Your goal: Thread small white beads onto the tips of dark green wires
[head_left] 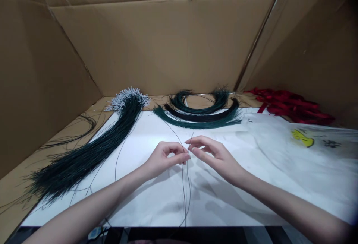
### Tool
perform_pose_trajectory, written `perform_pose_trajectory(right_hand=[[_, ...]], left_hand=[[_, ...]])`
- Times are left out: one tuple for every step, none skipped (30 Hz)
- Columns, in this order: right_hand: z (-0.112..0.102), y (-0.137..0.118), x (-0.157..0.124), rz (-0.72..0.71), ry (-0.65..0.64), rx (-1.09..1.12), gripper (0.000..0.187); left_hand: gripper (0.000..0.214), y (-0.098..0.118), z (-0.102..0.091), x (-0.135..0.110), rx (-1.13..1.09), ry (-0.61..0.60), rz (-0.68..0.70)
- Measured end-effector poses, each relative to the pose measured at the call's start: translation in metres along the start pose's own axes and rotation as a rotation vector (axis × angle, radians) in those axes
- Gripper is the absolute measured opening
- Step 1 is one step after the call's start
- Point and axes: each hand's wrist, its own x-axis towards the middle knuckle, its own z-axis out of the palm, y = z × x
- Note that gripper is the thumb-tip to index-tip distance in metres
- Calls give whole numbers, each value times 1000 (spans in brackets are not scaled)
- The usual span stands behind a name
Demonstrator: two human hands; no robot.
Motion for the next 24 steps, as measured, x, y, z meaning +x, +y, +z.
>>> perform_pose_trajectory(right_hand=[[1, -1, 2, -37, -1, -10, 23], [2, -2, 5, -69, -2, -13, 21], [3, -3, 7, -94, 1, -12, 20], [4, -3, 8, -111, 7, -5, 22], [5, -2, 10, -117, 13, 7, 24], [6, 0, 11, -115, 13, 25, 25], [7, 1, 13, -108, 9, 45, 26], [8, 3, 13, -98, 2, 66, 26], [9, 4, 14, -88, -5, 90, 26], [9, 5, 15, -78, -11, 115, 27], [10, 5, 15, -66, -11, 140, 26], [10, 5, 16, -55, -10, 165, 26], [10, 4, 16, -43, -9, 189, 25], [10, 2, 17, -32, -10, 214, 24], [10, 1, 17, -22, -16, 237, 24], [10, 0, 18, -12, -25, 261, 24], [9, -1, 18, -2, -36, 285, 26], [9, -2, 18, 8, -46, 311, 29], [9, -1, 18, 20, -54, 336, 31], [9, 0, 18, 35, -58, 361, 33], [9, 1, 17, 53, -61, 386, 34], [10, 2, 16, 76, -60, 409, 35], [12, 4, 15, 101, -56, 431, 35], [14, 5, 14, 126, -47, 450, 36]], left_hand=[[27, -1, 2, 1, -4, -13, -5], [26, -2, 5, 1, -10, -26, -9], [26, -4, 6, 1, -18, -41, -14], [26, -5, 8, 1, -25, -58, -18], [26, -6, 9, 1, -31, -75, -22], [26, -6, 10, 0, -36, -91, -26], [27, -6, 11, 0, -39, -107, -30], [28, -6, 12, 0, -40, -125, -38], [27, -6, 13, -1, -39, -145, -53], [27, -6, 14, -1, -37, -169, -74], [25, -7, 15, -2, -36, -198, -101], [23, -8, 16, -3, -36, -233, -131], [21, -10, 17, -3, -37, -268, -161], [20, -11, 19, -4, -36, -302, -186], [18, -13, 19, -5, -34, -333, -203], [17, -14, 20, -6, -28, -361, -214], [16, -15, 20, -7, -20, -385, -220], [15, -16, 20, -7, -12, -404, -223], [15, -16, 19, -7, -5, -419, -223], [15, -16, 19, -7, 1, -430, -221], [15, -16, 19, -6, 7, -434, -215], [15, -16, 19, -6, 11, -433, -207], [16, -17, 20, -4, 14, -430, -197], [17, -17, 22, -3, 16, -424, -189]])
